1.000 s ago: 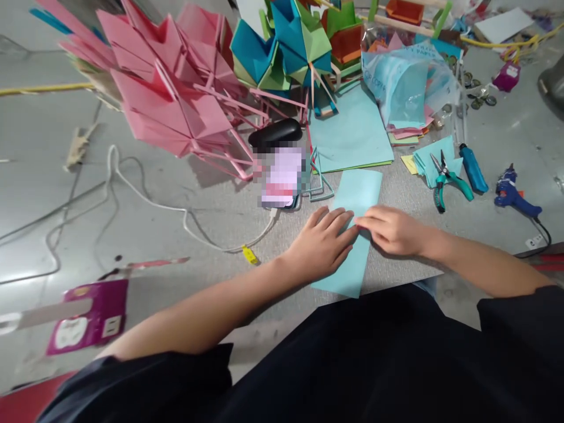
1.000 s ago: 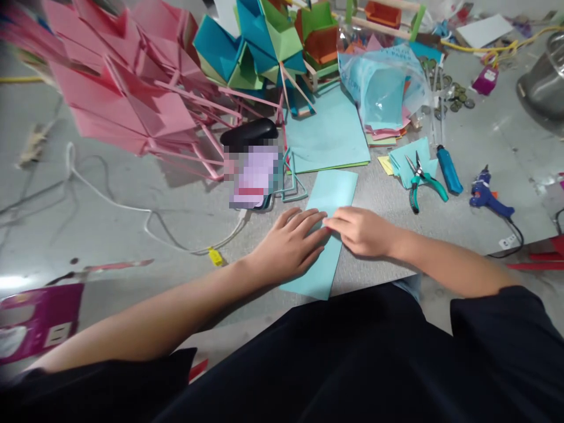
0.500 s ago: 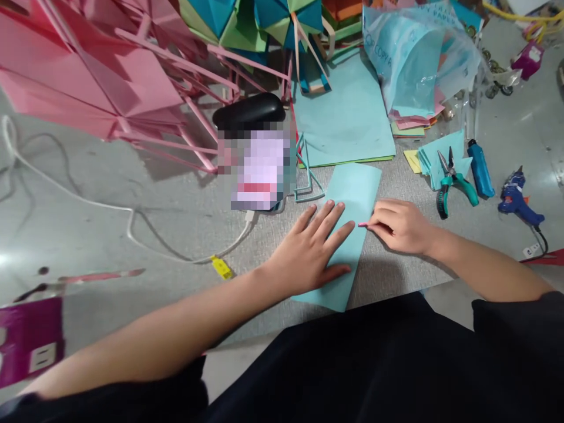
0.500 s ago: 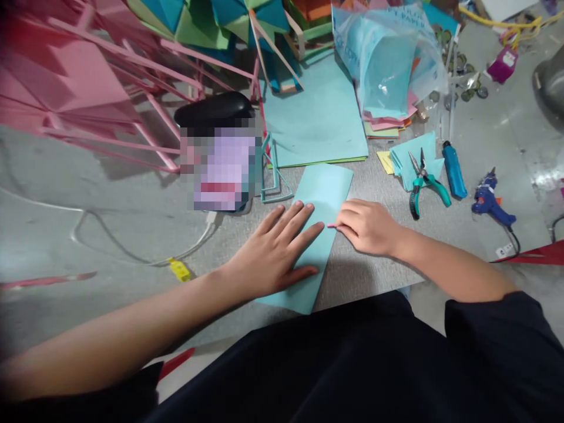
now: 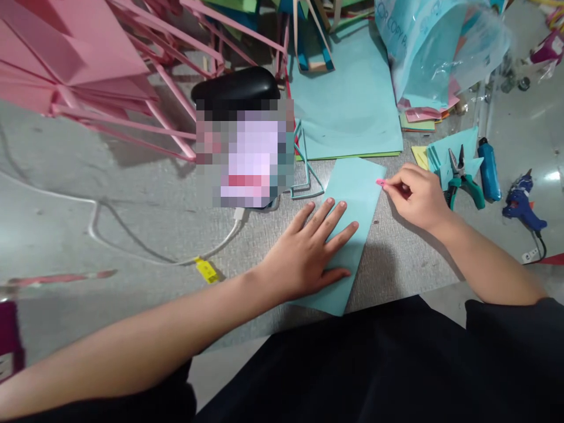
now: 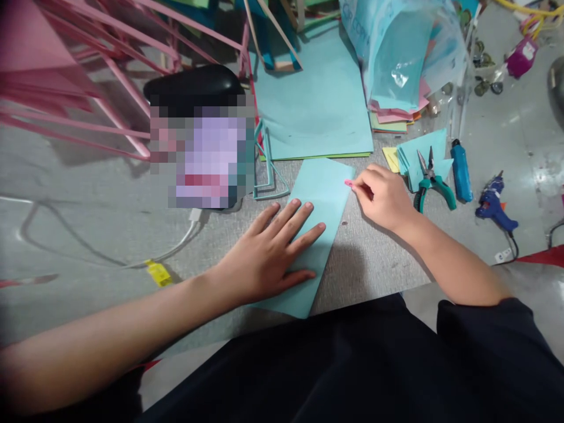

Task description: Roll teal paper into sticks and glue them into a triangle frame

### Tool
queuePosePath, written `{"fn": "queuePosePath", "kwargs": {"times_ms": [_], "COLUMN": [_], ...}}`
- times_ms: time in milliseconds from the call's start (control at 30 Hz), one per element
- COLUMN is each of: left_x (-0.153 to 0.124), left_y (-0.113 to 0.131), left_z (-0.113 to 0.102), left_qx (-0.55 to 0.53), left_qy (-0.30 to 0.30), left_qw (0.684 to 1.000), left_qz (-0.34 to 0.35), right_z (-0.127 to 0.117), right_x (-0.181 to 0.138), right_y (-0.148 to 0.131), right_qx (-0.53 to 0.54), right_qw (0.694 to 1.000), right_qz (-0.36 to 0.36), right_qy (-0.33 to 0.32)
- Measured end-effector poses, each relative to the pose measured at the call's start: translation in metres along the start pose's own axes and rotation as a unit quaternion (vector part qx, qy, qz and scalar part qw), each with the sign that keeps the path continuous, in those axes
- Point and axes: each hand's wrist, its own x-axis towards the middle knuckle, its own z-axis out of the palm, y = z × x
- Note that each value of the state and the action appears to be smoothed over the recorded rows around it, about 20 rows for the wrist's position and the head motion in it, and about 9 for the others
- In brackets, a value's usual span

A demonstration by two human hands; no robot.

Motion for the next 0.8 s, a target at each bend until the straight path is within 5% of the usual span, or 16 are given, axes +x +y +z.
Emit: {"fn": "queuePosePath", "kwargs": {"times_ms": [300,567,800], "left_x": [0.001,0.005,0.010], "left_y": [-0.002,-0.007,-0.006], "left_z": [0.000,0.015,0.017], "left_qx": [0.005,-0.020,-0.022], "left_qy": [0.012,0.048,0.051], "left_qw": [1.000,0.999,0.998], "left_qz": [0.005,-0.002,-0.002], "right_z": [0.001,0.004,0.006], "right_x": [0.002,-0.023,-0.049], "right_y": [0.027,-0.017,-0.052], "right_qx": [-0.044,-0.018,-0.020], "right_qw": [0.994,0.996,0.989], "right_qz": [0.052,-0.034,-0.084], "right_qy": [0.083,-0.086,-0.120]}}
